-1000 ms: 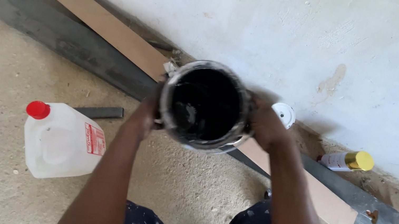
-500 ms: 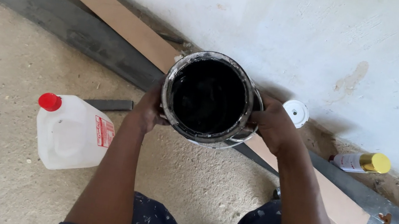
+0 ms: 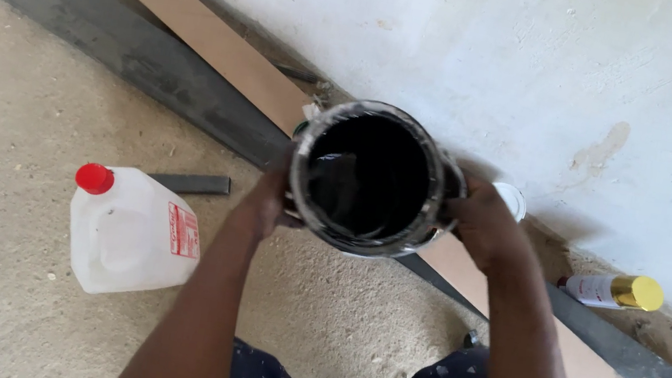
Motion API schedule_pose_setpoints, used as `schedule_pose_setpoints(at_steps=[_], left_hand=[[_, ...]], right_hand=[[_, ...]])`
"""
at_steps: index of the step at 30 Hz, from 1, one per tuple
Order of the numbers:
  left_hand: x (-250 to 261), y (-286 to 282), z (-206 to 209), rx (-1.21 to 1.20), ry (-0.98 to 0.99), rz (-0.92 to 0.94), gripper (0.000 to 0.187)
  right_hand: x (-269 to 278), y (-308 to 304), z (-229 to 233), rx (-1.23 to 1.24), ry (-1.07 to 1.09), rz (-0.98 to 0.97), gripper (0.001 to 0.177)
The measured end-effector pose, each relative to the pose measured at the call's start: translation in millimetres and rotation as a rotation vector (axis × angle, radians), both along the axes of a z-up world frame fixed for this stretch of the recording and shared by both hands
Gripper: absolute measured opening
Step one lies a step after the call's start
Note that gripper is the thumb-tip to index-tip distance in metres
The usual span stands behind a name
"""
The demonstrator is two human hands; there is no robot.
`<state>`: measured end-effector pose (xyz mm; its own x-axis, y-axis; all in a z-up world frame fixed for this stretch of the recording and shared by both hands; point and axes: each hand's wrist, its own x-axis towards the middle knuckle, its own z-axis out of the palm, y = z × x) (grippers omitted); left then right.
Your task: The person pours black paint from a large can into a smaller can, then adds a liquid from a white plastic jug. They shake the can to mix the contents and stir the mixture with a stick.
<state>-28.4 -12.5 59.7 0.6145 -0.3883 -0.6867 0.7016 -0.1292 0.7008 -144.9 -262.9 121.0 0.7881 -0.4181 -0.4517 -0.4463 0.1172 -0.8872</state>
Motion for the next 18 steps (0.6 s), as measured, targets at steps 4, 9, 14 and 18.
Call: schedule_pose_setpoints(at_steps=[4,9,14,18], left_hand=[[0,-13,24,-0.064,-0.011,0.025,0.085],[16,6,6,-0.053,-0.048,0.094,0.093],[-5,-13,48,-0.099,0.021,0.096,0.098],[3,-4,24,-0.095,-0.043,0.086,0.096]], right_hand=[[8,-12,-16,-0.183,-0.006,-0.012,0.027],[12,19,-11,-0.063,-0.154,0.018,0.032],[22,0,-54,0.105,-0.237,-0.226,0.023],[25,67,47,-0.472,0.164,0.199,0.041]])
